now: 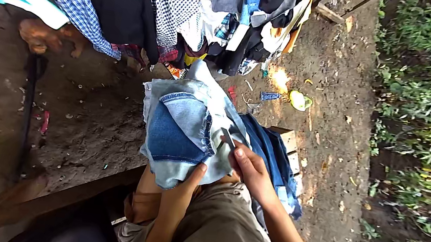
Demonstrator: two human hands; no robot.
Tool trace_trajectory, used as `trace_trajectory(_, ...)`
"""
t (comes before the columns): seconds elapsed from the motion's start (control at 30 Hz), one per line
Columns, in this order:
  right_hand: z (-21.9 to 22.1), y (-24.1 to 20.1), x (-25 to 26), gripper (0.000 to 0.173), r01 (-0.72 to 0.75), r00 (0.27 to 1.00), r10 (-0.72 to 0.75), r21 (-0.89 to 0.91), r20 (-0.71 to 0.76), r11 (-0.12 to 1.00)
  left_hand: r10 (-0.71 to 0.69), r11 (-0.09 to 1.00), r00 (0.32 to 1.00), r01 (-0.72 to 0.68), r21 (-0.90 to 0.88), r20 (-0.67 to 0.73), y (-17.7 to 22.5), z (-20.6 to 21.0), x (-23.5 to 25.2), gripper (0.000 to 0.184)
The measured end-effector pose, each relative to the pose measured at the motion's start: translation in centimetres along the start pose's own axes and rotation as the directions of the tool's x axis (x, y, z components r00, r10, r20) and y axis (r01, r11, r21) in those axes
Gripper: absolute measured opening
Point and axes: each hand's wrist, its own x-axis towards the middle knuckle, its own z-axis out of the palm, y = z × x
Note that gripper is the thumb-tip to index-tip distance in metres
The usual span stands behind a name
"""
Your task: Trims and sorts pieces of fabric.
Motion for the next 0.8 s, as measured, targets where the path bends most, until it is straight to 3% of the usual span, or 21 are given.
trace_trajectory(0.03, -0.6, 0.3, -0.1, 0.045, 0.161, 0.985, -0.169, -0.170, -0.037, 0.972, -0.003, 1.000, 1.000, 0.003, 0.004, -0.003, 0.0, 0.1, 0.0, 0.037)
trace_trajectory(0.1, -1.5, -0.4, -0.3, 0.051, 0.422, 0.896, -0.443, -0.385, 0.037, 0.821, 0.030, 1.000, 1.000, -0.030, 0.008, 0.002, 0.1, 0.2, -0.1, 0.036)
trace_trajectory(0.2, -1.3, -2.1, -0.6, 0.048, 0.548, 0.832, -0.501, -0.486, 0.237, 0.681, 0.090, 0.996, 0.996, -0.091, 0.018, 0.020, 0.1, 0.2, -0.4, 0.032)
trace_trajectory(0.27, -0.6, -1.0, -0.2, 0.048, 0.533, 0.844, -0.453, -0.542, 0.287, 0.649, 0.092, 0.996, 0.995, -0.092, 0.006, 0.039, -0.4, -0.2, -0.2, 0.033)
trace_trajectory(0.33, -0.1, 0.8, 0.4, 0.049, 0.499, 0.867, -0.401, -0.512, 0.296, 0.700, 0.064, 0.998, 0.997, -0.064, -0.007, 0.036, -0.2, -0.1, -0.2, 0.033)
trace_trajectory(0.47, 0.7, 2.4, 0.7, 0.045, 0.351, 0.914, -0.300, -0.162, 0.274, 0.922, 0.023, 0.999, 1.000, -0.023, -0.043, 0.011, 0.0, -0.3, -0.1, 0.037)
trace_trajectory(0.53, 0.7, 2.0, 0.6, 0.042, 0.053, 0.954, -0.106, 0.191, 0.279, 0.980, 0.005, 0.999, 1.000, -0.004, -0.049, 0.014, -0.2, -0.4, 0.0, 0.038)
trace_trajectory(0.6, -0.4, 1.3, 0.8, 0.041, -0.345, 0.906, 0.167, 0.450, 0.389, 0.824, -0.008, 0.998, 1.000, 0.009, -0.061, 0.023, -0.4, -0.5, 0.0, 0.038)
trace_trajectory(0.63, -1.1, 1.1, 0.9, 0.043, -0.412, 0.889, 0.222, 0.493, 0.400, 0.766, -0.007, 0.997, 1.000, 0.009, -0.073, 0.024, -0.4, -0.5, 0.0, 0.038)
trace_trajectory(0.7, -1.9, 0.3, 0.8, 0.044, -0.329, 0.926, 0.192, 0.445, 0.324, 0.833, -0.004, 0.996, 1.000, 0.006, -0.089, 0.021, -0.3, -0.3, 0.0, 0.036)
trace_trajectory(0.8, -1.5, -0.8, -0.2, 0.046, 0.052, 0.972, -0.091, 0.180, 0.217, 0.982, -0.015, 0.996, 1.000, 0.017, -0.086, 0.019, -0.2, 0.1, 0.0, 0.036)
